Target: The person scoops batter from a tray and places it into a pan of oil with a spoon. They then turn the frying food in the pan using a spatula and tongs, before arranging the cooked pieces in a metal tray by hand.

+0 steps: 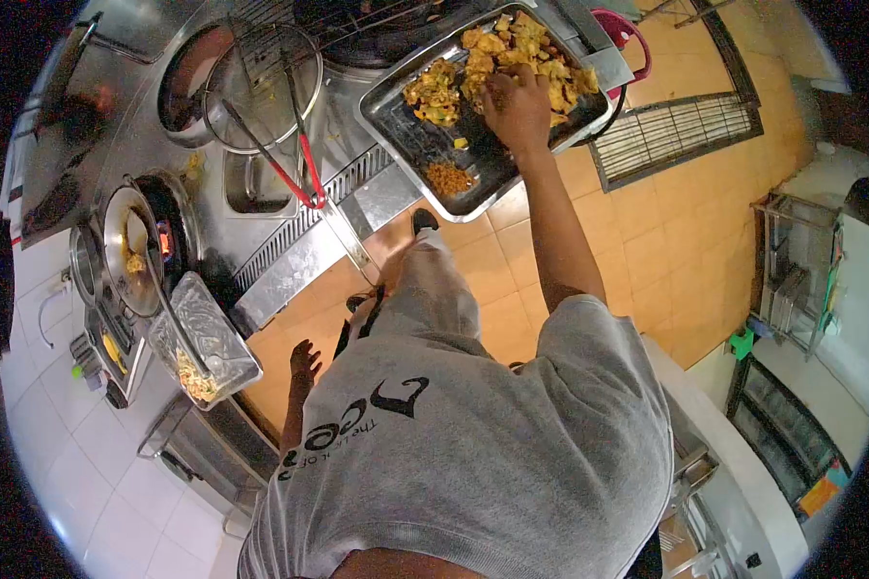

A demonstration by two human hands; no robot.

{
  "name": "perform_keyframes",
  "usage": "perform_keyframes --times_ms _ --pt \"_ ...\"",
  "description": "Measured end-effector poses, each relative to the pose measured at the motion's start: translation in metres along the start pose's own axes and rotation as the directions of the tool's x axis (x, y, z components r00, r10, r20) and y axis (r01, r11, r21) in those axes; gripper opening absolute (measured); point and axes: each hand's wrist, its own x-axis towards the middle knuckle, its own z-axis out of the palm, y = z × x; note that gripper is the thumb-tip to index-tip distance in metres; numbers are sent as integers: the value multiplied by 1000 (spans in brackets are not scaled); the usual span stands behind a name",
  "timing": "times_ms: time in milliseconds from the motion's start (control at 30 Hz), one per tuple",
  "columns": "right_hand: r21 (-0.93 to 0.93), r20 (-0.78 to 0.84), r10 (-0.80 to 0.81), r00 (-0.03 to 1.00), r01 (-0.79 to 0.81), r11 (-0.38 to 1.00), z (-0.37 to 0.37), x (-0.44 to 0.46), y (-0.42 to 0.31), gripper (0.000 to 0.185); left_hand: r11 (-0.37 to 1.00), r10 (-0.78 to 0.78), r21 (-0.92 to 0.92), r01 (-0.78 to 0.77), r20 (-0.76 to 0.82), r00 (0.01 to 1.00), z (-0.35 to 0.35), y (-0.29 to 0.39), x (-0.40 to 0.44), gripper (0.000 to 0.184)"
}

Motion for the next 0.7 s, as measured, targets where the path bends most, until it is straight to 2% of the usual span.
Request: perform_keyframes --times_ms 33,133,167,233,267,300,367,433,467,567,700 --pt "-9 -33 -42 999 41 999 1 1 8 20 1000 -27 6 27 -6 1000 3 0 -2 31" --pt "221 77 174 982 -187 957 -4 11 19 19 999 -50 -13 50 23 998 11 -9 -9 30" --pt "258 31 178 983 -180 949 -9 12 19 23 999 -39 -10 39 47 998 13 -11 -11 30" --pt "413 109 296 949 -314 855 -5 9 26 24 1000 -14 0 14 99 995 11 -20 -7 30" --pt "481 153 347 925 -377 791 -4 9 29 25 993 64 90 -75 110 992 11 -23 -5 31" --pt "558 266 419 868 -493 668 -9 10 25 25 970 141 178 -163 129 982 12 -28 -3 31" --pt "627 503 489 713 -690 361 -23 12 15 24 972 146 166 -165 120 982 12 -35 2 32" --pt "586 590 506 629 -765 267 -25 11 16 23 999 -3 -37 6 72 997 20 -18 -8 33" --pt "561 632 510 583 -798 218 -26 10 16 23 1000 -8 -29 10 66 998 22 -12 -11 33" --pt "613 639 448 625 -766 193 -30 8 9 25 1000 0 -26 2 84 996 20 -7 -10 36" --pt "594 612 440 657 -749 292 -29 7 8 25 1000 13 10 -14 57 998 24 -1 -14 37"
